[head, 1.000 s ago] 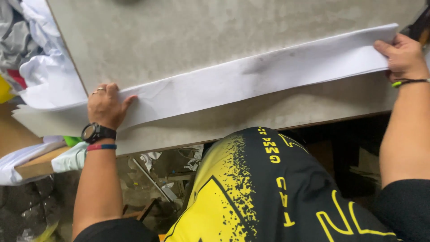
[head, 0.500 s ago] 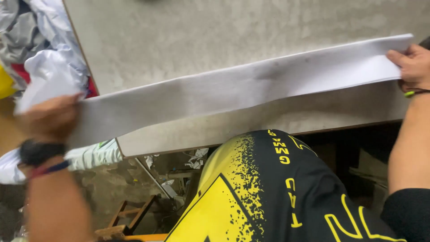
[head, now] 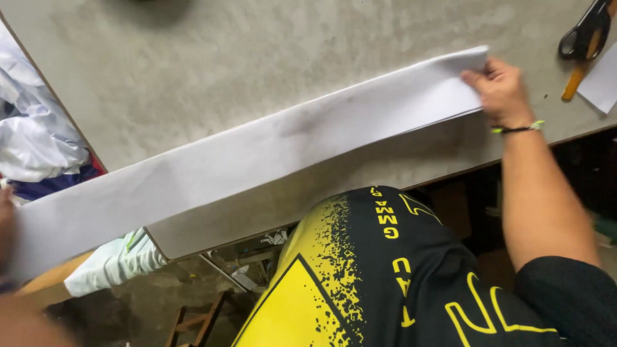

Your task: The person folds a long strip of white paper, smooths it with a heavy circular weight, and cuts it into smaller sections using scissors. They then use a ruler and pencil to mark measurements on the paper before cutting along the marked lines.

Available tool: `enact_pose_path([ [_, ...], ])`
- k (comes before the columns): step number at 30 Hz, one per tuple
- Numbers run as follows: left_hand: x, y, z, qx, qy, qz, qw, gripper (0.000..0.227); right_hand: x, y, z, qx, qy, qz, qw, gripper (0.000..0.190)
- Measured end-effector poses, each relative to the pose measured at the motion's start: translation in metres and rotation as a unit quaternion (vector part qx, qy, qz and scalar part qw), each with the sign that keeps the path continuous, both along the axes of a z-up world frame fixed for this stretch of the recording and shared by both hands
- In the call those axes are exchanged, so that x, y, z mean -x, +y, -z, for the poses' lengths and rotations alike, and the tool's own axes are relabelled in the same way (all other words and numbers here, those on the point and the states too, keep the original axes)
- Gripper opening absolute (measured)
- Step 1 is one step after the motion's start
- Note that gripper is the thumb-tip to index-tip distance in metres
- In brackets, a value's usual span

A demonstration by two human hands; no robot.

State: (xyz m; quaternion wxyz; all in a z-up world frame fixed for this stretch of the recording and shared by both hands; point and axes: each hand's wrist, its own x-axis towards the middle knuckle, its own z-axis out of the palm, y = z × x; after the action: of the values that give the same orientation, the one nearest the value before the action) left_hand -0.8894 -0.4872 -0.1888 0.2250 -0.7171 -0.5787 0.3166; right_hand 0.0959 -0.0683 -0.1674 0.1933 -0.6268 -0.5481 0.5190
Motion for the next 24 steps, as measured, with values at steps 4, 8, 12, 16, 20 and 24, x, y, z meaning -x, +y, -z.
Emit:
enact_pose_path([
  [4,-0.105,0.044,0.025,-0.066,0.028,-0.187,0.980,0.067,-0.042,0.018,-0.018,-0.070,-0.119,-0.029,0.990,0.022],
  [8,-0.105,0.043,0.047,-0.132,-0.054,-0.144,0.979,0.061,-0.082,0.030,0.012,-0.140,-0.193,-0.077,0.968,0.015],
  [12,-0.089,0.033,0.043,-0.122,-0.040,-0.146,0.981,0.057,-0.080,0.027,0.019,-0.168,-0.197,-0.098,0.961,0.019],
  [16,-0.162,0.090,-0.028,-0.309,-0.227,-0.283,0.879,0.034,-0.077,0.026,0.023,-0.179,-0.172,-0.082,0.965,0.019],
  [20,-0.405,0.249,-0.087,-0.338,-0.389,0.013,0.857,0.028,-0.076,0.030,0.024,-0.179,-0.168,-0.075,0.966,0.019],
  [24,-0.591,0.282,-0.074,-0.006,-0.519,0.141,0.843,0.079,-0.073,0.034,0.024,-0.173,-0.173,-0.075,0.967,0.021],
])
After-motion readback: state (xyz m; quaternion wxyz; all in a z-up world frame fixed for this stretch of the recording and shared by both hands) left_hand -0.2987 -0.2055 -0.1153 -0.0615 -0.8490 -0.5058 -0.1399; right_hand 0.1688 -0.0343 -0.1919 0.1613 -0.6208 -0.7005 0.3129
